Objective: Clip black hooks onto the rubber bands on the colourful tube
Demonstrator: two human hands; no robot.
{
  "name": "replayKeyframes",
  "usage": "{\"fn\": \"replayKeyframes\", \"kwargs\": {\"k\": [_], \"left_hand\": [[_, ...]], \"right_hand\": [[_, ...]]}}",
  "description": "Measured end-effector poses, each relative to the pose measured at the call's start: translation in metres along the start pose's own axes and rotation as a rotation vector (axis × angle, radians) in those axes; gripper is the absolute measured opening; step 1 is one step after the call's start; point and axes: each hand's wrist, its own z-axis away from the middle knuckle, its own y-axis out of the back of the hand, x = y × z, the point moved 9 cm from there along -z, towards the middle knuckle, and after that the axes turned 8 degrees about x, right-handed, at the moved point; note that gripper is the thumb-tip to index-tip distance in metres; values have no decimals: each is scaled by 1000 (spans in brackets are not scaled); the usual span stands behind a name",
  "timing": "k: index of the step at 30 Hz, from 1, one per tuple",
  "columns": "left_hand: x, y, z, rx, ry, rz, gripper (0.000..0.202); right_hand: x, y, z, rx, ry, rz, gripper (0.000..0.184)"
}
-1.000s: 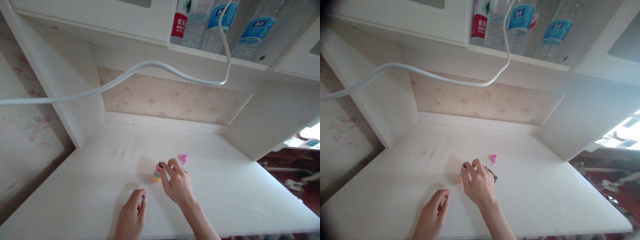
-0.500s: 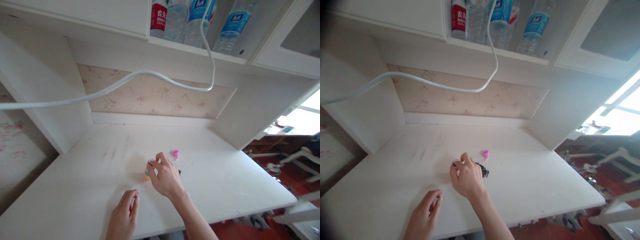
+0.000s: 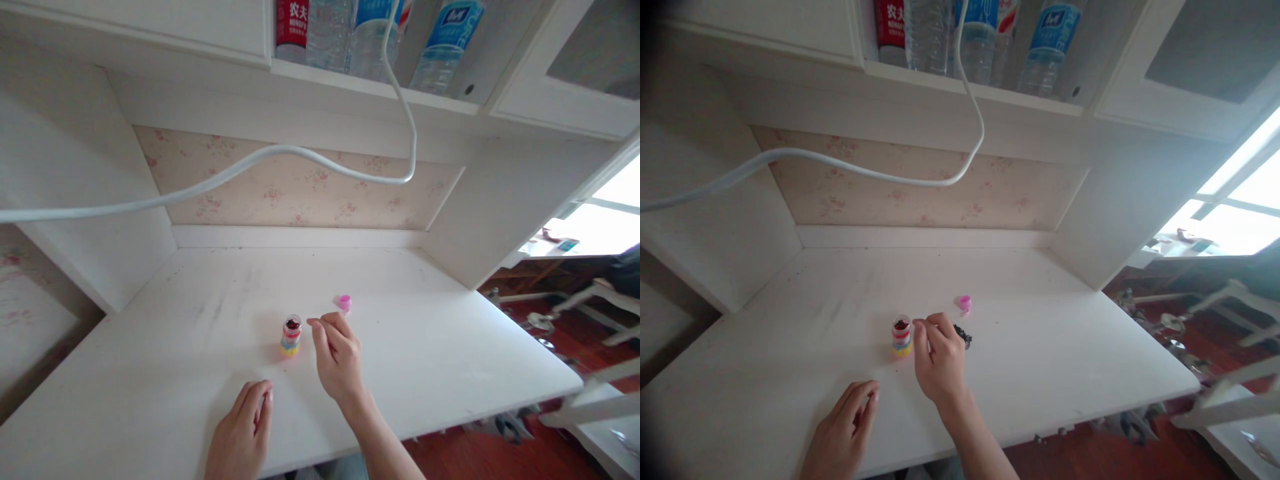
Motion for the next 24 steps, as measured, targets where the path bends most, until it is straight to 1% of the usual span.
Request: {"fn": "replayKeyframes", "kwargs": {"k": [1, 3, 6, 8, 10, 13, 17, 20, 24], "left_hand": [[2, -1, 0, 1, -22, -17, 21], [4, -2, 1, 6, -61, -56, 21], [8, -6, 2, 8, -105, -135, 20], [11, -13, 1, -42, -98, -192, 18], [16, -24, -3, -136, -73, -233, 19], [31, -42, -13, -276, -41, -278, 21], [56, -68, -29, -383, -28, -331, 19], [71, -85, -42, -403, -69, -391, 18], [86, -102, -54, -416, -133, -483, 25]], "right_hand": [[12, 5, 5, 24, -40, -5, 34], [41, 13, 19, 41, -130, 68, 35], [89, 30, 45, 5, -256, 316, 29], [114, 44, 57, -25, -312, 476, 28], [128, 53, 64, -72, -341, 568, 29], [136, 57, 64, -137, -361, 645, 32], [136, 51, 60, -187, -356, 662, 33], [135, 50, 60, -190, -353, 643, 34], [136, 50, 61, -205, -363, 628, 36]]}}
